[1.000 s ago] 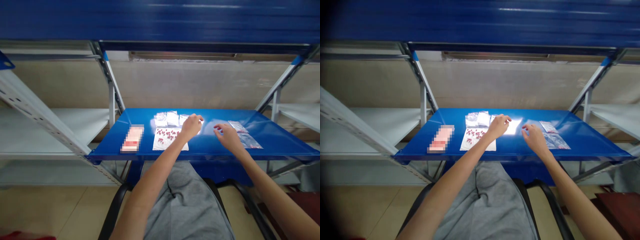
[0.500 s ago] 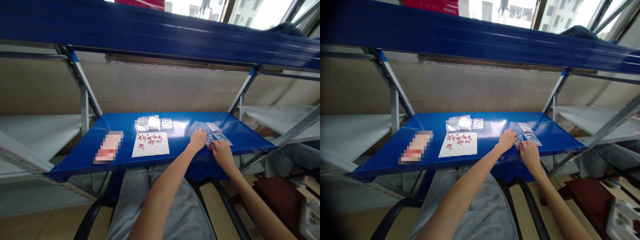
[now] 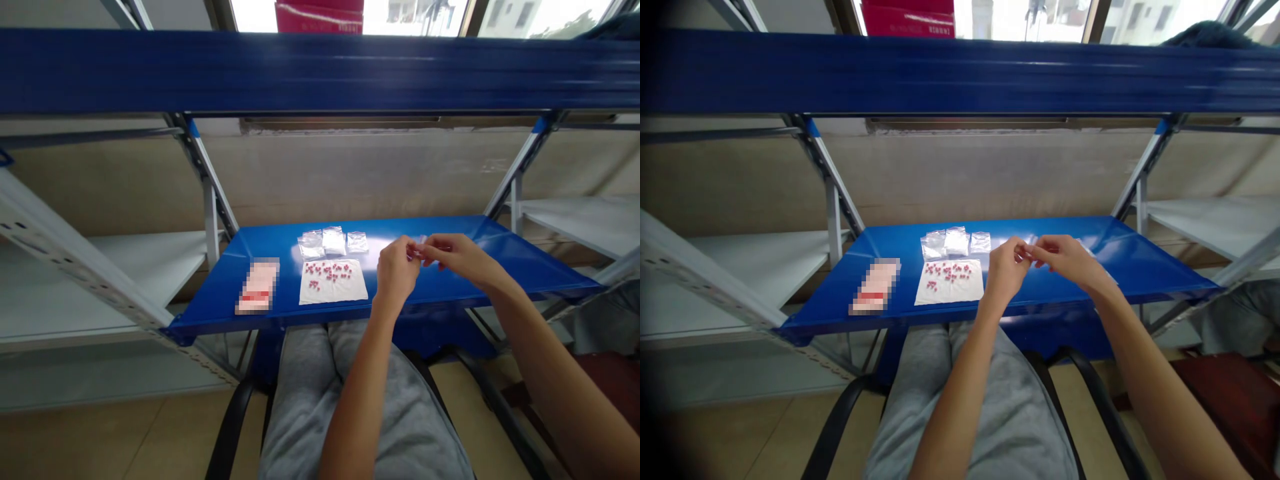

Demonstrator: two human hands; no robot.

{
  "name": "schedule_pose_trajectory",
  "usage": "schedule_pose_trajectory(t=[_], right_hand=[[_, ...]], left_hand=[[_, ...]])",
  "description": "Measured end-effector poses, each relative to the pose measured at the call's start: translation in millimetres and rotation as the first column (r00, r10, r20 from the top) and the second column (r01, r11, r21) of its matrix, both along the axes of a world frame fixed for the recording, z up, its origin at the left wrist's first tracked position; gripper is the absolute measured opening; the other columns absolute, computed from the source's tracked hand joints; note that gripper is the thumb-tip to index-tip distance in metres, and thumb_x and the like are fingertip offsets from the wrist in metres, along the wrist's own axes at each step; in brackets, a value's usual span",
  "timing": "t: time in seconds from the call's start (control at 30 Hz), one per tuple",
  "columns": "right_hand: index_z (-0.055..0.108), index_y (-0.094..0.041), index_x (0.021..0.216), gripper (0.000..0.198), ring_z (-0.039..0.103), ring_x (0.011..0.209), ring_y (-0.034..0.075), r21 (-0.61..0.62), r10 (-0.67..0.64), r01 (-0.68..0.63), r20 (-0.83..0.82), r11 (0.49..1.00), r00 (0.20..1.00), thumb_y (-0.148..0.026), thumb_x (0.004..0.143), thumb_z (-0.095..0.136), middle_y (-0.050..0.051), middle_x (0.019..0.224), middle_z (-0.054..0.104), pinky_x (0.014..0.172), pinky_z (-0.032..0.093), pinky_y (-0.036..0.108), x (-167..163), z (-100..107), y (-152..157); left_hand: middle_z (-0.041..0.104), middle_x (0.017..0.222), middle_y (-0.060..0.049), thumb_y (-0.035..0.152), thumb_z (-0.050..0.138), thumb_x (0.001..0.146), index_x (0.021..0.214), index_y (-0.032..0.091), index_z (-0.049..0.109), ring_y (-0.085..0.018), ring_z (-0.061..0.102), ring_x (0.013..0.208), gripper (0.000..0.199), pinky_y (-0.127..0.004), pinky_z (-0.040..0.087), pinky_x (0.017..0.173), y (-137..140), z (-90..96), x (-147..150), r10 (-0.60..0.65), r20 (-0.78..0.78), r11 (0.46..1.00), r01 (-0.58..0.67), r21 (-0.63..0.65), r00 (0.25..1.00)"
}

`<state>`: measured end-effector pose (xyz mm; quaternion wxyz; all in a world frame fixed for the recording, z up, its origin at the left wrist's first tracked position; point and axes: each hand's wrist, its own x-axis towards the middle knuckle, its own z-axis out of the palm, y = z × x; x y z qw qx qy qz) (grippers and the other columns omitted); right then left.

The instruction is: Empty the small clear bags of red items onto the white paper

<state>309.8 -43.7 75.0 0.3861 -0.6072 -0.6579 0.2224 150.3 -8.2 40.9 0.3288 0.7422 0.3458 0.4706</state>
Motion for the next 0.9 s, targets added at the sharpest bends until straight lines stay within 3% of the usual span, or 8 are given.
schedule_pose_trajectory(t=[0.1, 0.2, 0.37, 0.53, 0.6, 0.7, 0.9], right_hand=[[0.065, -0.019, 0.064, 0.044, 0.06, 0.057, 0.015, -0.038, 0.132, -0.134, -0.039, 0.99, 0.99, -0.06, 0.077, 0.074, 0.003, 0.061, 0.066, 0.047, 0.042, 0.023, -26, 26, 16], [0.068, -0.019, 0.067, 0.036, 0.059, 0.059, 0.015, -0.05, 0.189, -0.197, -0.142, 0.979, 0.972, -0.053, 0.074, 0.079, 0.003, 0.065, 0.067, 0.048, 0.043, 0.024, -58, 30, 23], [0.067, -0.02, 0.073, 0.03, 0.06, 0.067, 0.016, 0.053, 0.052, -0.033, -0.425, 0.998, 0.904, -0.049, 0.08, 0.073, 0.003, 0.073, 0.067, 0.052, 0.049, 0.025, -115, -8, 14], [0.063, -0.021, 0.072, 0.031, 0.065, 0.072, 0.02, 0.028, -0.018, 0.037, -0.513, 0.999, 0.858, -0.05, 0.077, 0.073, 0.004, 0.072, 0.068, 0.055, 0.052, 0.028, -134, -40, 14], [0.064, -0.021, 0.074, 0.03, 0.067, 0.074, 0.021, 0.032, -0.034, 0.059, -0.515, 0.998, 0.856, -0.049, 0.078, 0.071, 0.005, 0.075, 0.069, 0.056, 0.052, 0.029, -134, -43, 15], [0.065, -0.021, 0.077, 0.029, 0.067, 0.074, 0.021, 0.059, -0.027, 0.069, -0.53, 0.996, 0.847, -0.049, 0.079, 0.071, 0.005, 0.077, 0.07, 0.057, 0.052, 0.028, -139, -42, 13], [0.07, -0.018, 0.084, 0.032, 0.065, 0.071, 0.019, 0.127, 0.011, 0.073, -0.561, 0.989, 0.828, -0.047, 0.072, 0.077, 0.006, 0.082, 0.072, 0.052, 0.05, 0.026, -158, -39, 14]], left_hand=[[0.071, 0.088, -0.003, 0.018, 0.07, 0.087, 0.087, 0.021, 0.061, -0.015, 0.065, 0.079, 0.01, -0.026, 0.049, 0.074, -5, 10.7, -22, 0.072, 0.09, 0.997, -0.072, -0.001, 0.993], [0.068, 0.084, -0.001, 0.025, 0.07, 0.089, 0.091, 0.023, 0.059, -0.015, 0.063, 0.075, 0.011, -0.026, 0.048, 0.072, -10, 13.4, -42, 0.215, 0.142, 0.976, -0.21, -0.05, 0.966], [0.068, 0.08, -0.001, 0.02, 0.067, 0.089, 0.091, 0.023, 0.062, -0.018, 0.065, 0.079, 0.005, -0.028, 0.048, 0.074, -20, 4.0, -77, 0.36, 0.084, 0.933, -0.357, -0.051, 0.929], [0.075, 0.098, -0.006, 0.022, 0.06, 0.094, 0.101, 0.023, 0.07, -0.022, 0.069, 0.089, 0.013, -0.033, 0.05, 0.083, -29, -6.1, -101, 0.281, -0.038, 0.96, -0.281, 0.005, 0.959], [0.075, 0.098, -0.006, 0.025, 0.058, 0.097, 0.099, 0.024, 0.071, -0.022, 0.069, 0.09, 0.013, -0.033, 0.049, 0.082, -30, -7.9, -104, 0.282, -0.077, 0.959, -0.282, 0.004, 0.956], [0.073, 0.094, -0.005, 0.025, 0.058, 0.097, 0.092, 0.024, 0.068, -0.023, 0.067, 0.091, 0.012, -0.032, 0.046, 0.081, -30, -9.3, -104, 0.382, -0.136, 0.924, -0.38, 0.036, 0.914], [0.069, 0.095, -0.005, 0.017, 0.058, 0.096, 0.095, 0.023, 0.07, -0.021, 0.064, 0.089, 0.013, -0.03, 0.045, 0.079, -27, -9.4, -109, 0.509, -0.162, 0.859, -0.488, 0.152, 0.845]])
